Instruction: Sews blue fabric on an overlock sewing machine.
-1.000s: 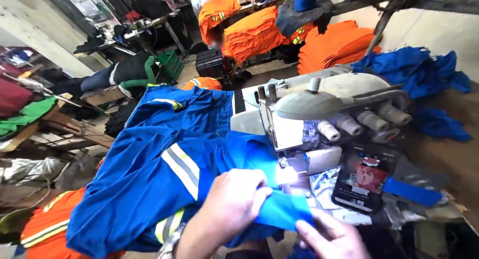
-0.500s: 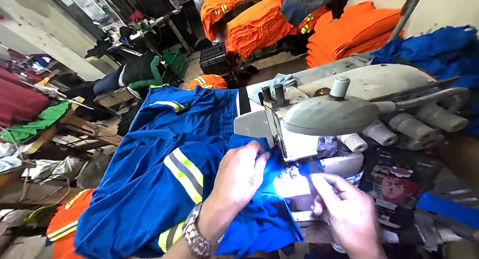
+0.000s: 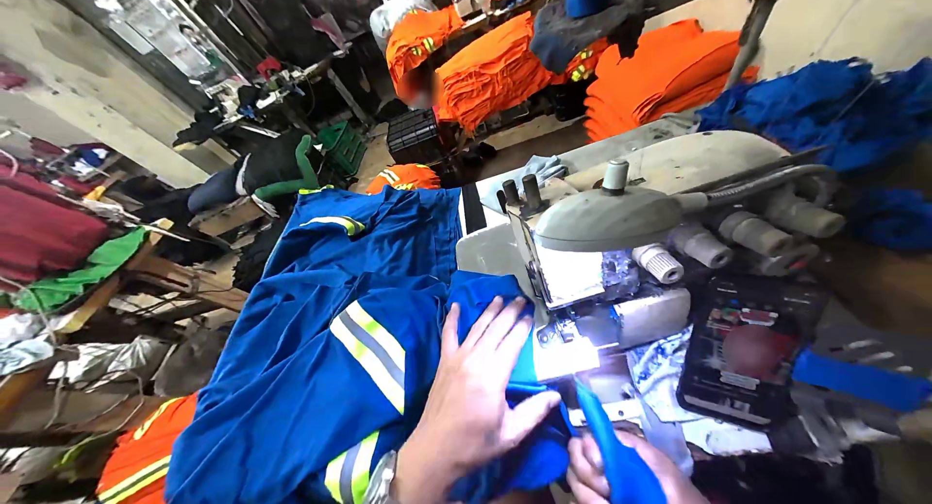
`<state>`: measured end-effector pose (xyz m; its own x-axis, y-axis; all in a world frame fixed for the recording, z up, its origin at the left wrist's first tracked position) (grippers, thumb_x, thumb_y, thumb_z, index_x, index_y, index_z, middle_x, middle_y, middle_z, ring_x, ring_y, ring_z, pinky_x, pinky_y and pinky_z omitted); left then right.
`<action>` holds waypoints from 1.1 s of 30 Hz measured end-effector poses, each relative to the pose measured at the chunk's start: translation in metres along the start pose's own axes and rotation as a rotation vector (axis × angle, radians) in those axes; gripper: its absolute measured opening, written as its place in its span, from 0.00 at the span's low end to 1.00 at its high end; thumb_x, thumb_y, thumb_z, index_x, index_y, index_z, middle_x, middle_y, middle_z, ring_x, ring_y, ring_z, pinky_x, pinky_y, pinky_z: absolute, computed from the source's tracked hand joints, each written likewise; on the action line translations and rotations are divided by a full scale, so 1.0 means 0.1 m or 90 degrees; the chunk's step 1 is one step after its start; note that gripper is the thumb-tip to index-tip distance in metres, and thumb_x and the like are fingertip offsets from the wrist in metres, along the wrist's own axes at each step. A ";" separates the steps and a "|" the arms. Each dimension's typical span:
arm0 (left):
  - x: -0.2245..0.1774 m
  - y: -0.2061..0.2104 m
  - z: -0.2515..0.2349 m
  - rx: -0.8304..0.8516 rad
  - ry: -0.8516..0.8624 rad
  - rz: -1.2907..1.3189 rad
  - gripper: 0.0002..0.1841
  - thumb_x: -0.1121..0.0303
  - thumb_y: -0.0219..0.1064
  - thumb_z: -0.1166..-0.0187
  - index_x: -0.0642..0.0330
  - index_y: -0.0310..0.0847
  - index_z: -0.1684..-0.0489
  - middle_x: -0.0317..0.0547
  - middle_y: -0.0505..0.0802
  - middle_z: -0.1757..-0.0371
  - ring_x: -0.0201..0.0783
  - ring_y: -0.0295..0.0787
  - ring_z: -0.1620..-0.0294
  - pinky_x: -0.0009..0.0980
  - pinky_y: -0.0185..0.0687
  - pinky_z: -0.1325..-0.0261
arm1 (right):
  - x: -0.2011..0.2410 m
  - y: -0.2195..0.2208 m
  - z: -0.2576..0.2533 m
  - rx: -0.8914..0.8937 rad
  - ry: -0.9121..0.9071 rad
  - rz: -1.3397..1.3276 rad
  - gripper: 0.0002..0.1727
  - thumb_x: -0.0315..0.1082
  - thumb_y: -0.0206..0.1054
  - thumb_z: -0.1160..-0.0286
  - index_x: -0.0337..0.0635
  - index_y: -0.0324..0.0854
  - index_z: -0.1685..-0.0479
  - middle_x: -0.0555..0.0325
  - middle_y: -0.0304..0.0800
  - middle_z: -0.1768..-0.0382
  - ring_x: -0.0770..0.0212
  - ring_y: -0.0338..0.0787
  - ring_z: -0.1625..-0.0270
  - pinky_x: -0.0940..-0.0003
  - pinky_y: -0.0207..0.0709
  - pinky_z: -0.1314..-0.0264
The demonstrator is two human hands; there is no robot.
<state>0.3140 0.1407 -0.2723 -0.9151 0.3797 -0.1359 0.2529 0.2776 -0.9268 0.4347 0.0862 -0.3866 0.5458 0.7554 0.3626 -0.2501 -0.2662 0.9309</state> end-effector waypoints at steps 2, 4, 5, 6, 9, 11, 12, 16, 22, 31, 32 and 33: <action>-0.01 0.11 -0.18 0.023 -0.019 -0.012 0.43 0.27 0.63 0.30 0.50 0.80 0.22 0.37 0.79 0.16 0.42 0.64 0.09 0.71 0.44 0.10 | 0.15 -0.05 0.08 0.050 -0.020 -0.097 0.14 0.55 0.67 0.22 0.57 0.89 0.61 0.72 0.83 0.71 0.72 0.84 0.67 0.72 0.82 0.57; -0.06 0.16 -0.31 0.041 -0.044 -0.031 0.46 0.23 0.62 0.34 0.50 0.82 0.25 0.39 0.83 0.19 0.42 0.67 0.11 0.68 0.46 0.10 | 0.36 -0.06 0.15 0.079 -0.066 -0.180 0.09 0.48 0.72 0.24 0.55 0.89 0.60 0.71 0.85 0.73 0.71 0.87 0.69 0.72 0.84 0.61; -0.08 0.19 -0.34 0.049 -0.056 -0.033 0.47 0.22 0.62 0.36 0.50 0.83 0.26 0.39 0.83 0.19 0.42 0.67 0.11 0.66 0.48 0.10 | 0.44 -0.04 0.15 0.086 -0.076 -0.201 0.08 0.46 0.72 0.24 0.54 0.90 0.61 0.70 0.86 0.74 0.71 0.88 0.71 0.72 0.85 0.62; -0.09 0.20 -0.36 0.051 -0.062 -0.032 0.48 0.21 0.61 0.37 0.51 0.84 0.27 0.41 0.83 0.20 0.43 0.67 0.11 0.66 0.50 0.10 | 0.49 -0.02 0.14 0.092 -0.080 -0.209 0.08 0.45 0.72 0.24 0.53 0.89 0.62 0.70 0.86 0.75 0.71 0.88 0.71 0.72 0.85 0.62; -0.07 0.18 -0.34 0.066 -0.068 -0.027 0.54 0.15 0.54 0.39 0.53 0.82 0.25 0.42 0.80 0.17 0.45 0.64 0.09 0.68 0.46 0.10 | 0.46 0.01 0.05 0.093 -0.085 -0.148 0.12 0.50 0.72 0.25 0.53 0.89 0.62 0.69 0.87 0.71 0.69 0.89 0.66 0.70 0.85 0.58; -0.13 -0.02 -0.20 0.027 -0.071 -0.004 0.53 0.19 0.55 0.33 0.58 0.78 0.21 0.47 0.78 0.15 0.48 0.63 0.09 0.72 0.46 0.11 | 0.36 0.02 0.03 0.090 -0.091 -0.094 0.14 0.51 0.70 0.23 0.51 0.89 0.57 0.66 0.87 0.66 0.67 0.88 0.61 0.68 0.83 0.54; -0.19 -0.20 -0.09 -0.046 -0.077 0.034 0.44 0.27 0.59 0.26 0.59 0.82 0.25 0.48 0.82 0.18 0.47 0.69 0.12 0.68 0.53 0.12 | 0.34 0.04 0.03 0.090 -0.091 -0.080 0.14 0.51 0.69 0.22 0.51 0.89 0.56 0.65 0.88 0.64 0.66 0.88 0.59 0.68 0.82 0.54; -0.41 -0.45 0.36 -0.196 -0.179 0.235 0.13 0.61 0.72 0.19 0.61 0.93 0.52 0.46 0.94 0.53 0.30 0.90 0.45 0.27 0.85 0.37 | 0.28 0.09 0.07 0.076 -0.081 -0.078 0.15 0.50 0.63 0.17 0.51 0.89 0.57 0.68 0.87 0.68 0.69 0.86 0.64 0.67 0.81 0.56; -0.47 -0.22 0.25 -0.005 -0.166 0.431 0.14 0.60 0.73 0.21 0.62 0.93 0.52 0.41 0.94 0.57 0.27 0.90 0.56 0.25 0.89 0.49 | 0.32 0.11 0.12 -0.034 -0.143 -0.029 0.15 0.49 0.62 0.16 0.52 0.90 0.56 0.64 0.91 0.66 0.68 0.89 0.62 0.67 0.84 0.53; -0.38 0.03 0.43 -0.130 -0.282 0.992 0.08 0.60 0.76 0.27 0.52 0.89 0.71 0.36 0.95 0.56 0.26 0.91 0.53 0.25 0.86 0.49 | 0.87 0.20 0.17 -0.088 -0.530 0.295 0.09 0.43 0.73 0.23 0.55 0.91 0.50 0.66 0.95 0.53 0.72 0.92 0.51 0.72 0.87 0.46; -0.28 0.06 0.40 -0.109 -0.301 1.061 0.08 0.57 0.77 0.29 0.48 0.88 0.70 0.32 0.92 0.63 0.23 0.88 0.61 0.22 0.84 0.57 | 0.91 0.20 0.13 -0.093 -0.507 0.285 0.08 0.43 0.74 0.24 0.55 0.90 0.52 0.67 0.94 0.59 0.73 0.92 0.56 0.73 0.88 0.50; -0.19 0.05 0.36 -0.064 -0.304 1.110 0.07 0.58 0.78 0.30 0.45 0.87 0.69 0.29 0.89 0.68 0.22 0.87 0.66 0.21 0.84 0.61 | 0.94 0.19 0.08 -0.101 -0.458 0.283 0.08 0.42 0.75 0.26 0.53 0.89 0.53 0.66 0.94 0.63 0.73 0.92 0.60 0.73 0.88 0.53</action>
<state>0.3217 0.1034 -0.2871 0.3949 0.0079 -0.9187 0.9170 -0.0652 0.3936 0.4876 0.1470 -0.3348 0.7315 0.0223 0.6815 -0.6404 -0.3206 0.6979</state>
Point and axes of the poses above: each hand's wrist, its own z-axis away from the middle knuckle, its own y-axis out of the palm, x = y × z, the point moved 9 cm from there along -z, towards the middle knuckle
